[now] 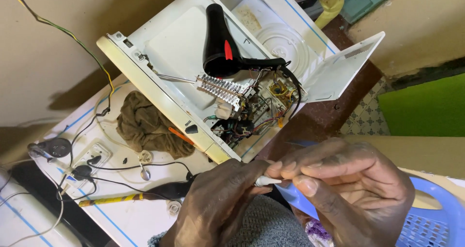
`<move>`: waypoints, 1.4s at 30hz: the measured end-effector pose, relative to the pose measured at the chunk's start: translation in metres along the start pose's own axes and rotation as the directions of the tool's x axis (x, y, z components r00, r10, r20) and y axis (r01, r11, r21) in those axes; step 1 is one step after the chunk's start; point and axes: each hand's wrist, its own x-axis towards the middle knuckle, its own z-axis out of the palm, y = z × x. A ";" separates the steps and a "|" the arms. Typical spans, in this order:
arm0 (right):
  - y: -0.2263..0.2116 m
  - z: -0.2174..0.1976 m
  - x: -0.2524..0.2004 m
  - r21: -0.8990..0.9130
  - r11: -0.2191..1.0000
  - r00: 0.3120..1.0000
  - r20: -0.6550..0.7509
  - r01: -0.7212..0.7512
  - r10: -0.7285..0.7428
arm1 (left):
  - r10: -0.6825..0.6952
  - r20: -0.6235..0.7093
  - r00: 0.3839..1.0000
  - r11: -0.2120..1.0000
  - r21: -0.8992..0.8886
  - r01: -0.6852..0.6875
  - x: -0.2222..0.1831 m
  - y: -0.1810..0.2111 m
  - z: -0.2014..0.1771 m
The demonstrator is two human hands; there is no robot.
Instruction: Applying adhesive to a component and attaching it to a hairdryer during a repair process.
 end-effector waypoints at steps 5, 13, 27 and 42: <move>0.001 0.000 0.001 -0.005 0.999 0.998 0.051 0.043 -0.042 | -0.033 0.007 0.999 0.999 -0.032 0.033 0.005 0.006 -0.007; 0.009 -0.001 0.000 0.070 0.994 0.995 0.055 0.081 -0.085 | -0.039 0.012 0.999 0.999 0.008 0.039 0.006 0.009 -0.011; 0.005 -0.001 0.006 -0.336 0.937 0.993 0.099 0.091 -0.061 | -0.079 -0.041 0.996 0.990 0.109 0.083 0.008 0.013 -0.006; 0.022 -0.002 0.007 -0.155 0.986 0.993 0.116 0.055 -0.037 | -0.009 -0.120 0.993 0.970 0.239 0.038 -0.003 0.000 0.008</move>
